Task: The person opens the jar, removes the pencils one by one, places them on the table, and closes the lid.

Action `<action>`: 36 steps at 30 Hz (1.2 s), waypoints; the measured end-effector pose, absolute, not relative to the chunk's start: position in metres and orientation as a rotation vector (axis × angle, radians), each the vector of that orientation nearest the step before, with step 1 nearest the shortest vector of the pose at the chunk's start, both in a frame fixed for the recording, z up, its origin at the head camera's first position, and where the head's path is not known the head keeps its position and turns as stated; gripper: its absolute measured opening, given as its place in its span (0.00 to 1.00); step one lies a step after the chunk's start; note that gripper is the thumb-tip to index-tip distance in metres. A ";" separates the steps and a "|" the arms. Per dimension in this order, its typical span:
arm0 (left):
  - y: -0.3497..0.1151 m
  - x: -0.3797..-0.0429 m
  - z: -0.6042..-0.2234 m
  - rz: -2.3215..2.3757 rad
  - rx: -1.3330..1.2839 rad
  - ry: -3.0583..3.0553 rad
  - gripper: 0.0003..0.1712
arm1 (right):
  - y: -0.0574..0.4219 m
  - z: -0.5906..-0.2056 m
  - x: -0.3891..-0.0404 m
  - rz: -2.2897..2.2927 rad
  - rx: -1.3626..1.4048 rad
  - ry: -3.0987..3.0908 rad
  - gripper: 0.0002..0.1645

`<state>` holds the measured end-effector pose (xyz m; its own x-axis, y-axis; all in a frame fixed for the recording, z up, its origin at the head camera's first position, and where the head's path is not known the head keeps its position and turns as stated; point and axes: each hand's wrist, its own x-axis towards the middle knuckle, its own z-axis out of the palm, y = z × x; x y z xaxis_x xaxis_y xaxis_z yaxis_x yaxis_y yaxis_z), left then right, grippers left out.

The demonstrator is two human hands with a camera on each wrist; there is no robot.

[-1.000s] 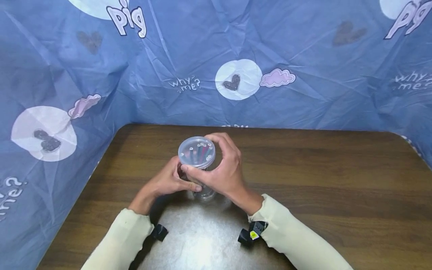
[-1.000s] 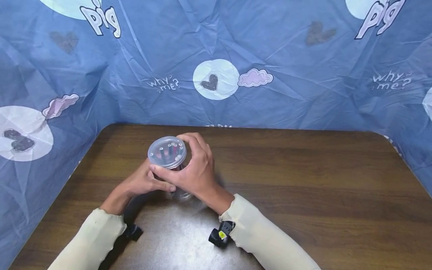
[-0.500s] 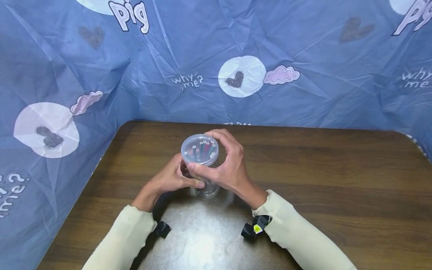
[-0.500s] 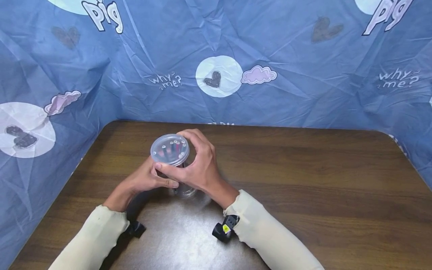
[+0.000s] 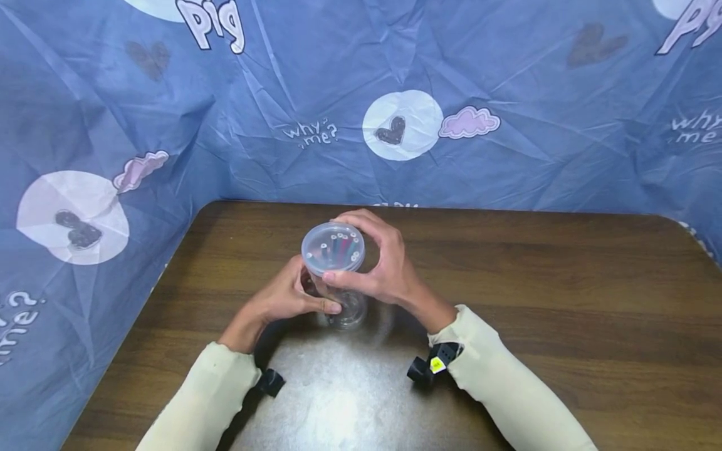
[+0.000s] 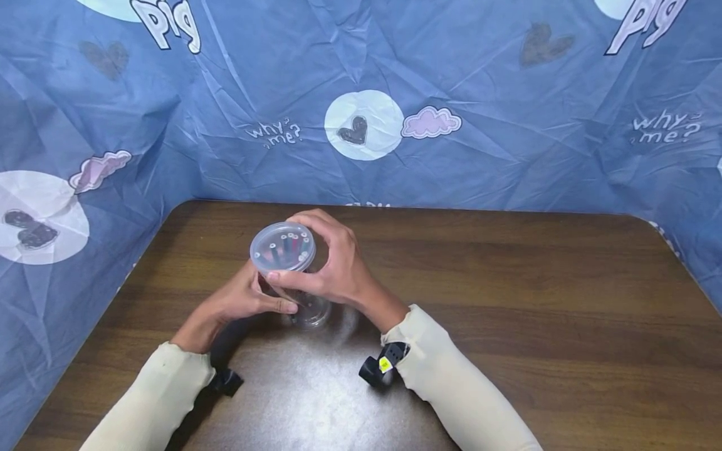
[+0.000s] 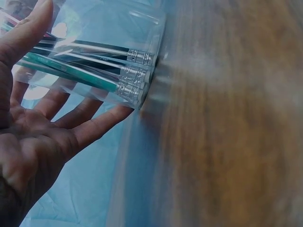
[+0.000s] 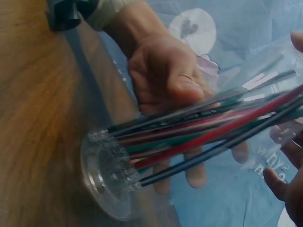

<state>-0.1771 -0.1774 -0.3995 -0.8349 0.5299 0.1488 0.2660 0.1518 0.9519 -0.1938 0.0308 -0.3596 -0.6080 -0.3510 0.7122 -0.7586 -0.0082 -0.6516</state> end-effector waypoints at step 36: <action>-0.179 -0.180 -0.401 1.745 0.851 2.203 0.50 | -0.004 -0.367 -0.143 1.507 0.439 -1.926 0.45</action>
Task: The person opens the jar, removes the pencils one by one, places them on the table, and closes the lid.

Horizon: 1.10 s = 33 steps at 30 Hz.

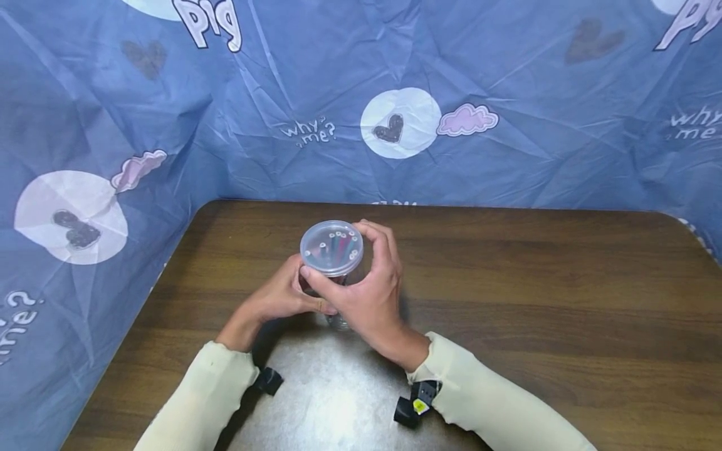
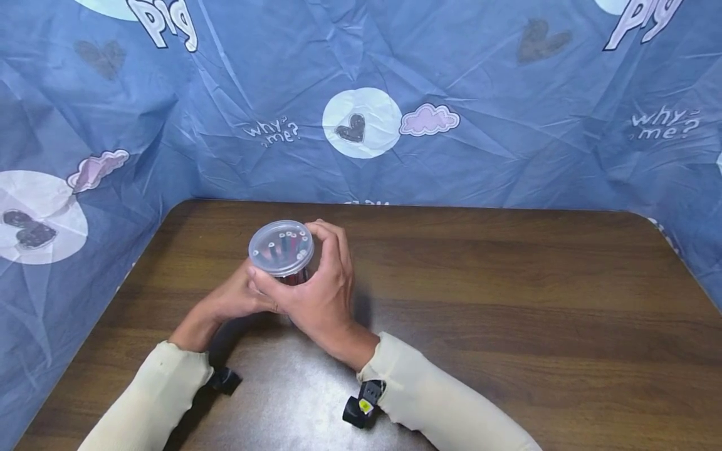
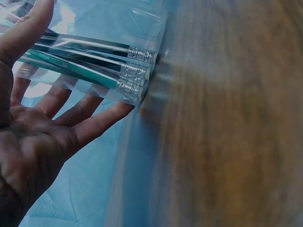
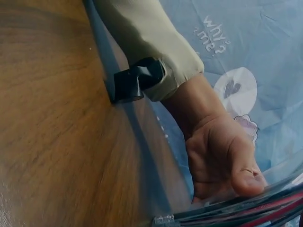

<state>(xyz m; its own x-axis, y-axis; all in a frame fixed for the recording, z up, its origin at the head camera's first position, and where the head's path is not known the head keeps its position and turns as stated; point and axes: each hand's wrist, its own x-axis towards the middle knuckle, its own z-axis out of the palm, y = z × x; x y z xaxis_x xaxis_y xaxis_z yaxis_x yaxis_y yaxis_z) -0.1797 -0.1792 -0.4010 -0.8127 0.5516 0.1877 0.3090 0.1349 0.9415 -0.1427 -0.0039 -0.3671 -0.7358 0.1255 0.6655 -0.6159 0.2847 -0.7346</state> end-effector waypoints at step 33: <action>-0.178 -0.180 -0.400 1.744 0.813 2.182 0.45 | 0.023 -0.362 -0.169 1.656 0.828 -1.943 0.40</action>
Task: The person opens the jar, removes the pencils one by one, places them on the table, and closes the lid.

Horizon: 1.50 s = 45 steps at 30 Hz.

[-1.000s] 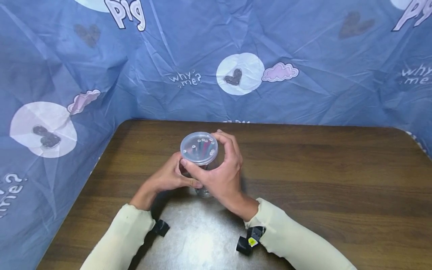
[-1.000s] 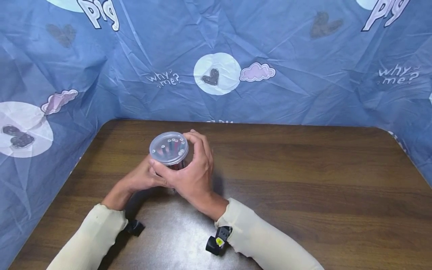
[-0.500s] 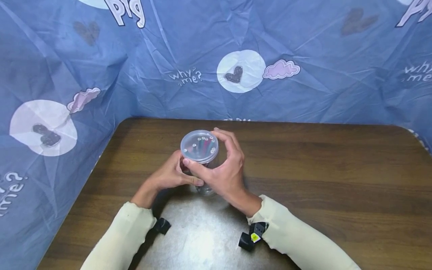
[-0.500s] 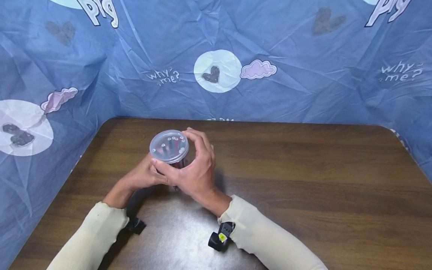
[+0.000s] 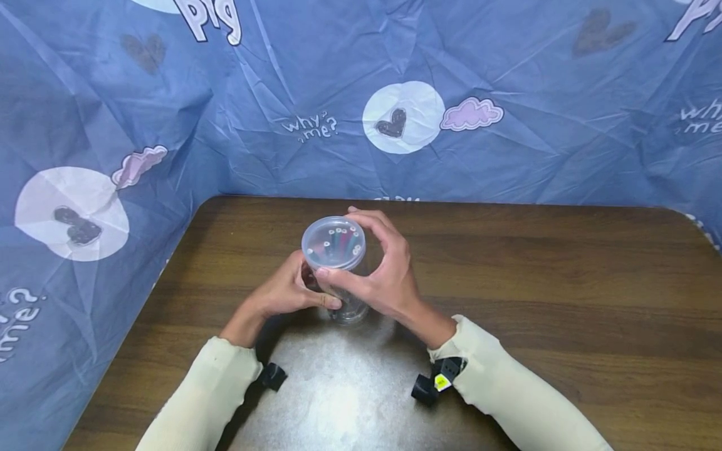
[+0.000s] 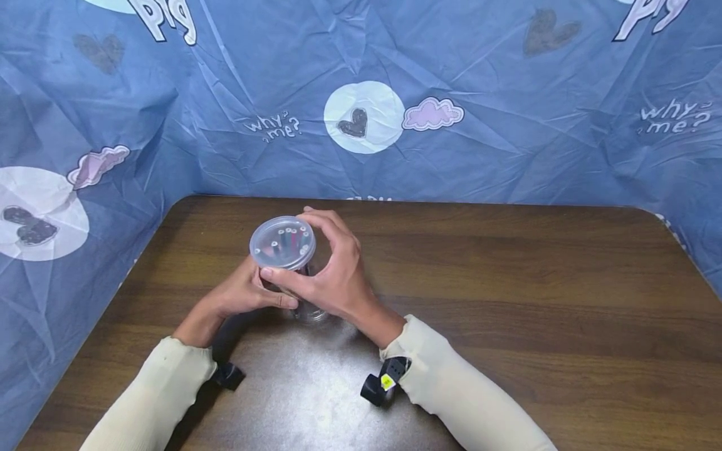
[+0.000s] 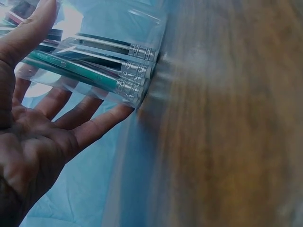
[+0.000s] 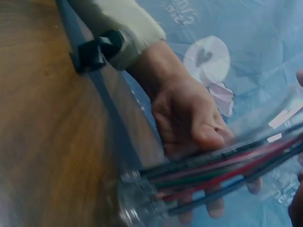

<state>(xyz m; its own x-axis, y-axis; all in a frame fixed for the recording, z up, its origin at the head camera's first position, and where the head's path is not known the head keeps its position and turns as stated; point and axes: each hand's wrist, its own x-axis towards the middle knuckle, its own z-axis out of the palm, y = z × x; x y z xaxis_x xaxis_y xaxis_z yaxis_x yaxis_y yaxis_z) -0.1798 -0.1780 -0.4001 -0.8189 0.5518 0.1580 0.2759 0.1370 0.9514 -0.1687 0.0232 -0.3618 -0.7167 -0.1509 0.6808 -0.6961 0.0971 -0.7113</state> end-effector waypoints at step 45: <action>-0.181 -0.181 -0.404 1.774 0.798 2.141 0.44 | 0.024 -0.369 -0.181 1.530 0.922 -1.843 0.44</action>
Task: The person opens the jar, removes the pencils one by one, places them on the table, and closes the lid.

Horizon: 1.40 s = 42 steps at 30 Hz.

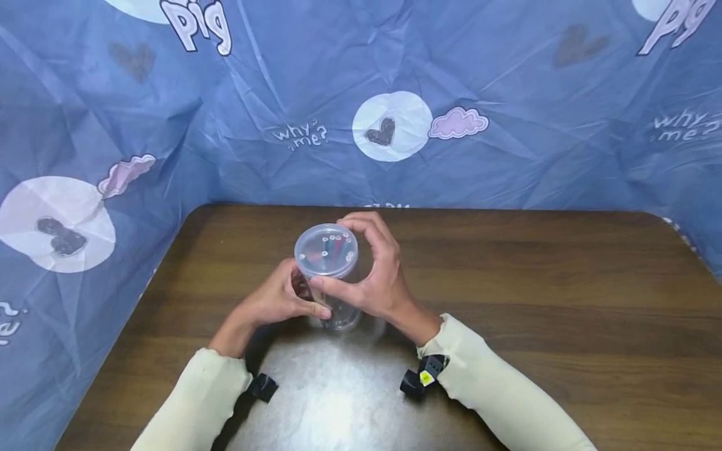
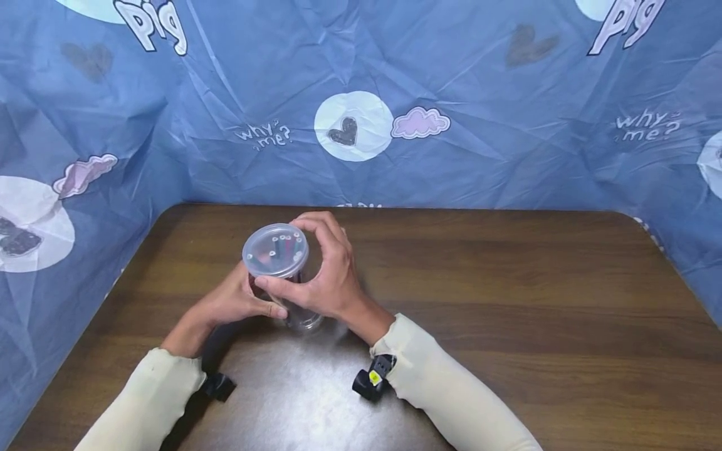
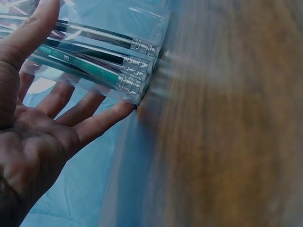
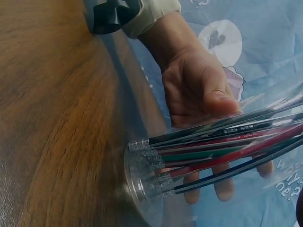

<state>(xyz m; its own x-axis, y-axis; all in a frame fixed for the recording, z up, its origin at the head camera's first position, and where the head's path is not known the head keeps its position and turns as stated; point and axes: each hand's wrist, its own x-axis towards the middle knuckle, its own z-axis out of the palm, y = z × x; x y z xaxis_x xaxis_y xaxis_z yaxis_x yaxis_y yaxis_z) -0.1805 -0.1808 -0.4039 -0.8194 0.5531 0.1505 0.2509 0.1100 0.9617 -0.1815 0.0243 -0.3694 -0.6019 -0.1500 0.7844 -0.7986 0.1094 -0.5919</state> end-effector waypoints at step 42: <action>-0.188 -0.178 -0.412 1.782 0.877 1.976 0.42 | 0.031 -0.365 -0.194 1.784 1.473 -1.918 0.47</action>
